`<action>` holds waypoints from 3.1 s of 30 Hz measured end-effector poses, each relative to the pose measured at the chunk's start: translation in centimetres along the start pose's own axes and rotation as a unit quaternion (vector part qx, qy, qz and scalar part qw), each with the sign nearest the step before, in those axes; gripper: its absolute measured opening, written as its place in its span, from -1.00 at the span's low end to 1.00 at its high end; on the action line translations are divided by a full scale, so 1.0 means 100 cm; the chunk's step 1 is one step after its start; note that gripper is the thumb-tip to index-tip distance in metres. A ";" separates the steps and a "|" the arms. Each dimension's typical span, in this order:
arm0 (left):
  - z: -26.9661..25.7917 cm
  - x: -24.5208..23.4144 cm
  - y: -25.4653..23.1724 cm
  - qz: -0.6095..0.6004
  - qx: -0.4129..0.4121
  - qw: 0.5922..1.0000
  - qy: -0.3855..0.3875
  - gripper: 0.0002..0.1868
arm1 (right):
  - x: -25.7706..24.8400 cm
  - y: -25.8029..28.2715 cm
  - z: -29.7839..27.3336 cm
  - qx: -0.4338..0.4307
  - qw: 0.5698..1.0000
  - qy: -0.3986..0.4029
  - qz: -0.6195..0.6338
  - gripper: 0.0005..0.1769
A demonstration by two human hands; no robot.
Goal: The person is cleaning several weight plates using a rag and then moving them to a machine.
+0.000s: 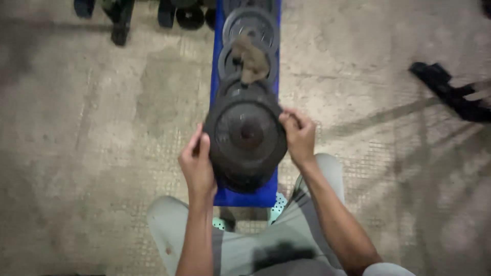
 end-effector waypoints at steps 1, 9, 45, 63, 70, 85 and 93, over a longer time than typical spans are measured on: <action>-0.005 0.002 -0.009 -0.001 0.000 1.000 0.007 -0.51 | -0.003 0.016 -0.003 -0.001 1.000 -0.007 -0.001 -0.77; -0.033 0.025 -0.065 -0.070 -0.120 0.990 -0.015 -0.54 | -0.038 0.106 -0.014 0.050 0.994 0.024 0.093 -0.71; -0.147 0.376 -0.215 0.092 -0.153 0.971 0.158 -0.60 | -0.426 0.276 -0.035 0.146 0.975 -0.144 0.082 -0.57; -0.088 0.449 -0.200 0.028 -0.191 0.974 0.119 -0.60 | -0.447 0.281 0.081 0.163 0.982 -0.098 -0.007 -0.49; 0.005 0.496 -0.176 0.039 -0.179 0.977 0.111 -0.54 | -0.436 0.287 0.186 0.195 0.978 -0.071 -0.037 -0.49; 0.198 0.665 -0.193 0.093 -0.188 0.967 0.142 -0.54 | -0.457 0.231 0.402 0.165 0.973 -0.150 0.056 -0.51; 0.279 0.791 -0.134 0.084 -0.204 0.962 0.161 -0.56 | -0.520 0.185 0.539 0.105 0.983 -0.154 0.011 -0.58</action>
Point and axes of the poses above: each hand's wrist, its own z-axis towards the middle knuckle, its own x-axis out of the palm, y = z × x, the point moved 6 cm from there along z, towards the middle knuckle, and after that the axes turned 2 degrees about y, right-handed, at the moved point
